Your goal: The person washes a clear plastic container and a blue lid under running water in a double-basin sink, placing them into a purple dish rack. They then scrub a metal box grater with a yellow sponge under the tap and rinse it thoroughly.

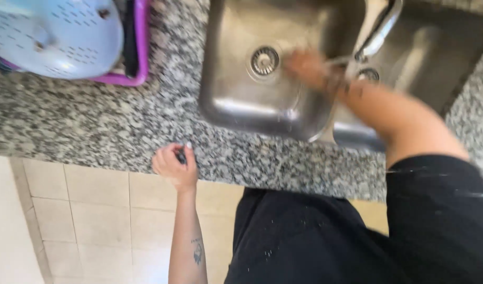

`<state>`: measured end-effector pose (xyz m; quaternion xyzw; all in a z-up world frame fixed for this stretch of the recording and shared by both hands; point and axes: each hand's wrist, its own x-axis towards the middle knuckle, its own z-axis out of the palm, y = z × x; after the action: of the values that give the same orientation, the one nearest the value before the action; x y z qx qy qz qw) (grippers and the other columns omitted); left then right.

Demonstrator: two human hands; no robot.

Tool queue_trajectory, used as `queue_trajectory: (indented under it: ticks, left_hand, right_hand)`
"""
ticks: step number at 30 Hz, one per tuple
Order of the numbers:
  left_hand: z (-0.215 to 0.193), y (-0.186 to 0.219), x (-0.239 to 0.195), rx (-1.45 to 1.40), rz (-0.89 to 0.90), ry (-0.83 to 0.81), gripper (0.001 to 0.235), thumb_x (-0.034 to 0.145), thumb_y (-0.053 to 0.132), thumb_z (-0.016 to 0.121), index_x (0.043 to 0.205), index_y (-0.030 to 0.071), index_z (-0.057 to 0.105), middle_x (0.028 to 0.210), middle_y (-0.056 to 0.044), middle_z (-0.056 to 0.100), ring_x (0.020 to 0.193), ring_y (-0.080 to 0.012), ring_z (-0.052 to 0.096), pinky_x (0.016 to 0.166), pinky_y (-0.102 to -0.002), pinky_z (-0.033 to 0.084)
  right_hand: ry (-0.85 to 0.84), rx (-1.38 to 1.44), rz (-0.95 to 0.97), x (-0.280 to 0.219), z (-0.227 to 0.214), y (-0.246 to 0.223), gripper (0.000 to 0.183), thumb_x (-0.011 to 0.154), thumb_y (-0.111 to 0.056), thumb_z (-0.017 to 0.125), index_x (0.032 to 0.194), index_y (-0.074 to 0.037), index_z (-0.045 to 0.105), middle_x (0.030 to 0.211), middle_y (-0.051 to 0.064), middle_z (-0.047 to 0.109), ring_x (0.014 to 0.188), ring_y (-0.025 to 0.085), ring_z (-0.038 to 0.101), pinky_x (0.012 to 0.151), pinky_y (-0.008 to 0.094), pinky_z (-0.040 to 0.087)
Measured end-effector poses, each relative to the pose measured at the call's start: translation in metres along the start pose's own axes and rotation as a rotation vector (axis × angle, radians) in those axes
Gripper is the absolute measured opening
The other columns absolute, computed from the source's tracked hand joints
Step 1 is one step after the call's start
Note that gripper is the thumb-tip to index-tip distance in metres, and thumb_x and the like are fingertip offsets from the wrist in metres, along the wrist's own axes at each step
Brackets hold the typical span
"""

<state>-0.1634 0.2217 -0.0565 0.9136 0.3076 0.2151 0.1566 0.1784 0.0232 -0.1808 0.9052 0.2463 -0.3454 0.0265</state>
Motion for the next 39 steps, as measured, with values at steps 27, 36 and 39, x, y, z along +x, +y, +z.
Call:
queue_trajectory:
  ticks: [27, 36, 39]
  left_hand:
    - [0.176, 0.198, 0.048, -1.132, -0.613, -0.495, 0.032, 0.092, 0.016, 0.058, 0.12, 0.001, 0.052, 0.111, -0.023, 0.051, 0.094, -0.0318, 0.054, 0.08, -0.037, 0.049]
    - [0.227, 0.129, 0.083, -0.768, -0.556, -0.851, 0.046, 0.083, 0.05, 0.053, 0.107, 0.012, 0.063, 0.079, -0.005, 0.064, 0.073, -0.0188, 0.066, 0.059, -0.028, 0.052]
    - [0.293, 0.099, 0.077, -0.218, -0.158, -0.75, 0.033, 0.079, 0.028, 0.069, 0.109, 0.016, 0.06, 0.084, -0.007, 0.061, 0.08, -0.0264, 0.065, 0.069, -0.038, 0.052]
  right_hand:
    - [0.426, 0.952, -0.31, -0.151, -0.063, 0.005, 0.043, 0.092, -0.017, 0.058, 0.131, -0.014, 0.04, 0.114, 0.02, 0.057, 0.105, 0.038, 0.055, 0.093, 0.048, 0.039]
    - [0.483, 1.265, -0.231, -0.132, -0.062, 0.009, 0.056, 0.08, -0.017, 0.075, 0.13, -0.022, 0.049, 0.115, 0.012, 0.062, 0.11, 0.028, 0.056, 0.097, 0.041, 0.042]
    - [0.418, 1.585, -0.18, -0.119, -0.07, 0.001, 0.062, 0.071, -0.012, 0.082, 0.125, -0.021, 0.053, 0.112, 0.005, 0.063, 0.098, 0.017, 0.061, 0.085, 0.033, 0.051]
